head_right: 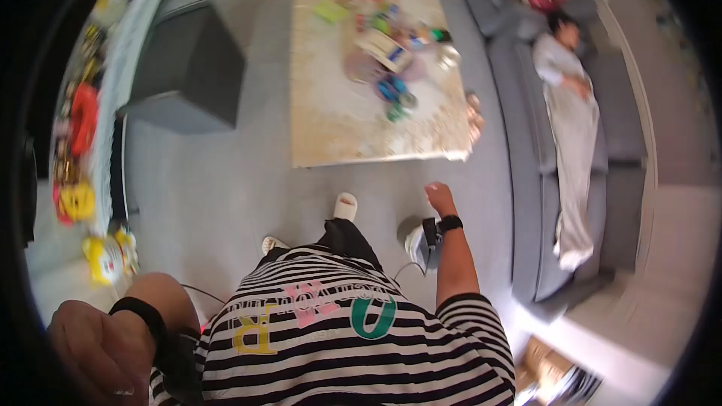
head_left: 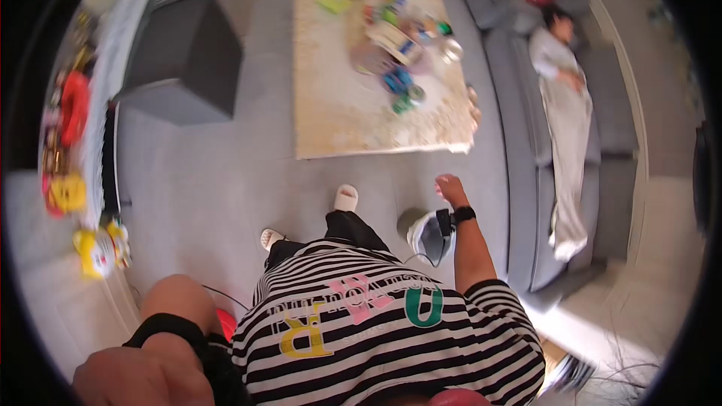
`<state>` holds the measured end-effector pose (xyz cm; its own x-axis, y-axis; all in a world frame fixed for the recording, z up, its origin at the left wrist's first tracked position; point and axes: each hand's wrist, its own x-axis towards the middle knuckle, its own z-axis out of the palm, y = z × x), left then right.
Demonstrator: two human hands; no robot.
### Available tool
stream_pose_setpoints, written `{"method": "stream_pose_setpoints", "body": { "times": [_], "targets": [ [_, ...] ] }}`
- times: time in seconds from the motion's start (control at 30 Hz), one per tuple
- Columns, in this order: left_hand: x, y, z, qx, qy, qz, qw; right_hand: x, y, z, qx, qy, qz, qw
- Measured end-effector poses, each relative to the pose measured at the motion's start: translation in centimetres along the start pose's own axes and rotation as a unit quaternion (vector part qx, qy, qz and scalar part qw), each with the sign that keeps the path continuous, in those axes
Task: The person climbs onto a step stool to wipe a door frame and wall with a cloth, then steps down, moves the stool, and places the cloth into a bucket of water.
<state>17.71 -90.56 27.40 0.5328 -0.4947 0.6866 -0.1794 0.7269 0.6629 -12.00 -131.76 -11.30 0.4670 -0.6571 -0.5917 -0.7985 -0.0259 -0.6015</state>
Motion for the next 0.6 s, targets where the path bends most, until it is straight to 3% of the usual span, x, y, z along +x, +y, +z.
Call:
{"method": "stream_pose_setpoints", "body": {
  "times": [0.17,0.3,0.37,0.4,0.47,0.5,0.6],
  "targets": [
    [-5.4,10.1,-5.3,0.076,0.062,0.111,0.989,4.2,-5.7,7.6,-0.103,-0.017,-0.077,0.991],
    [-12.5,19.2,-8.9,0.178,0.152,0.198,0.952,0.8,-16.4,18.6,-0.141,-0.140,-0.041,0.979],
    [-15.9,23.3,-10.2,0.237,0.210,0.238,0.918,1.4,-19.2,25.1,-0.211,-0.198,-0.122,0.949],
    [-17.3,25.4,-10.7,0.266,0.229,0.257,0.900,5.5,-18.4,28.9,-0.302,-0.274,-0.237,0.882],
    [-20.1,29.2,-11.1,0.333,0.273,0.280,0.858,5.4,-21.8,36.4,-0.227,-0.357,-0.218,0.880],
    [-21.4,30.7,-11.1,0.362,0.297,0.288,0.835,0.8,-26.4,39.2,-0.217,-0.339,-0.141,0.904],
    [-25.4,33.6,-9.9,0.440,0.369,0.285,0.767,-3.2,-32.1,47.6,-0.317,-0.361,-0.263,0.837]
  ]
}}
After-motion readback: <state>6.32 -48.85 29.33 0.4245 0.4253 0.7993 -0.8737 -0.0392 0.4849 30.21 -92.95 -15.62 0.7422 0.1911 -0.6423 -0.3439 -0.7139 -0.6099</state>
